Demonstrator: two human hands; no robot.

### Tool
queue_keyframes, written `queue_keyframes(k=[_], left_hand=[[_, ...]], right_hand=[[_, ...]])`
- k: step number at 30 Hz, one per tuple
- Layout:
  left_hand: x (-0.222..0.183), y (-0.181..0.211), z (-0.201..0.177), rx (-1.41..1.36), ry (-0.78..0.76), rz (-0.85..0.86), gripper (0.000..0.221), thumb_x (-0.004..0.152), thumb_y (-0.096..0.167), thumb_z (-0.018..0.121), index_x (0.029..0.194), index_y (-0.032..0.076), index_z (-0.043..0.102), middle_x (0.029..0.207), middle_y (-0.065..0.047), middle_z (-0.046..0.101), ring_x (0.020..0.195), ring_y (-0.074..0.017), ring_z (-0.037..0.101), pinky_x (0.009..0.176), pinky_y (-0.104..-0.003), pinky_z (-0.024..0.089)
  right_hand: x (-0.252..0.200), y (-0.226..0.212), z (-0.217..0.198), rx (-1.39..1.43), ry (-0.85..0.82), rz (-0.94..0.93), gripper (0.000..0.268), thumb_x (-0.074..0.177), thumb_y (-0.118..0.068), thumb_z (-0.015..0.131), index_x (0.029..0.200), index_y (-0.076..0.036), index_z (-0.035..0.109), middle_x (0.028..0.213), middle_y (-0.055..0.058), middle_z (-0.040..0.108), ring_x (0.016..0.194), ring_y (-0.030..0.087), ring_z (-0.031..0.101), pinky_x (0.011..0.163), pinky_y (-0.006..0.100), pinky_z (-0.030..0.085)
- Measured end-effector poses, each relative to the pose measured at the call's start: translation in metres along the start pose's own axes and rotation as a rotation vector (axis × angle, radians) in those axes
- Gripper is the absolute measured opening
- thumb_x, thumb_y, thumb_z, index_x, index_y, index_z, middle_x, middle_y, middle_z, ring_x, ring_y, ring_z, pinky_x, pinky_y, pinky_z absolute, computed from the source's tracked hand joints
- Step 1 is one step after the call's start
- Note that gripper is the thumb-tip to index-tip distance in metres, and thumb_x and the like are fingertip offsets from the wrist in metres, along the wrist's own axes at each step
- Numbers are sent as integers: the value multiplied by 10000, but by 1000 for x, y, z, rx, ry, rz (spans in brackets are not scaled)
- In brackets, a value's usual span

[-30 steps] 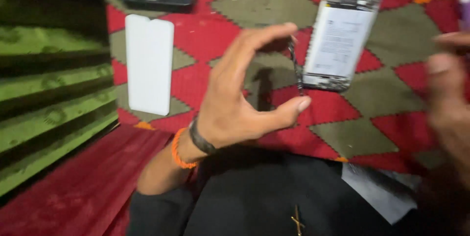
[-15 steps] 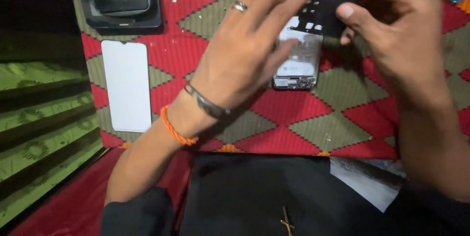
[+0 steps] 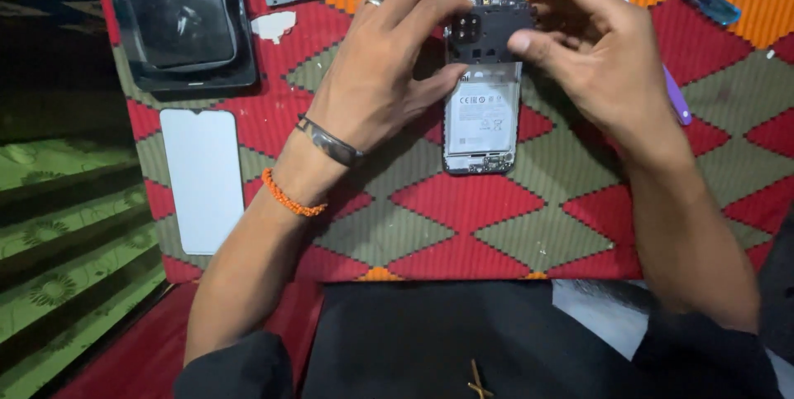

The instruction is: Cleaning internal smartphone components with a toothbrush and reassembling the battery and circuit boards into the chassis.

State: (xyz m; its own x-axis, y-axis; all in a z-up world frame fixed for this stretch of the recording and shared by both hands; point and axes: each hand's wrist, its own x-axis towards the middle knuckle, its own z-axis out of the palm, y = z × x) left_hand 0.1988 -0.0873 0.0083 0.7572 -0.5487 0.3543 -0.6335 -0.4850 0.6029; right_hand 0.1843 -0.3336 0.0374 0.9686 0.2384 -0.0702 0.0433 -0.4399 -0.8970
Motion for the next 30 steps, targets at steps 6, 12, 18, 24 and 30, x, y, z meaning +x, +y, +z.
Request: queue_keyframes(k=[6,12,18,24,30], left_hand=[[2,-6,3,-44,21,-30,487,963,87,883,1317,45,551,1177,-140,569,1022,-319,523,818,-435,463],[2,-7,6,-21,3,-70,484,940,141,891,1302,69,578,1167,-116,585,1024,-321,530,849,-450,436],[2,-9,7,-28,27,-76,508,909,111,912,1295,72,584,1173,-111,578,1044,-316,540,875,-453,434],[0,-10,9,-17,35,-80,529,938,148,900,1343,55,573,1176,-127,557,1033,-315,517,880,-465,454],[-1,-11,10,-19,24,-110,511,974,199,858,1365,55,563,1189,-119,563,1010,-305,506,860,-456,458]], right_hand=[[3,8,-5,-252,-81,-232,507,997,68,874,1444,89,636,1120,174,569,990,244,576,847,316,512],[5,9,-3,-377,-115,-348,542,987,50,863,1454,123,600,1275,252,524,1139,352,546,938,395,533],[5,18,0,-450,-77,-363,531,1011,-24,854,1474,80,615,1247,222,475,1186,362,484,917,405,481],[6,21,3,-440,-59,-339,531,1004,-58,856,1472,43,628,1251,204,434,1190,358,472,965,421,471],[6,23,4,-426,-34,-363,511,1001,-85,864,1439,67,650,1235,212,440,1138,356,475,917,415,475]])
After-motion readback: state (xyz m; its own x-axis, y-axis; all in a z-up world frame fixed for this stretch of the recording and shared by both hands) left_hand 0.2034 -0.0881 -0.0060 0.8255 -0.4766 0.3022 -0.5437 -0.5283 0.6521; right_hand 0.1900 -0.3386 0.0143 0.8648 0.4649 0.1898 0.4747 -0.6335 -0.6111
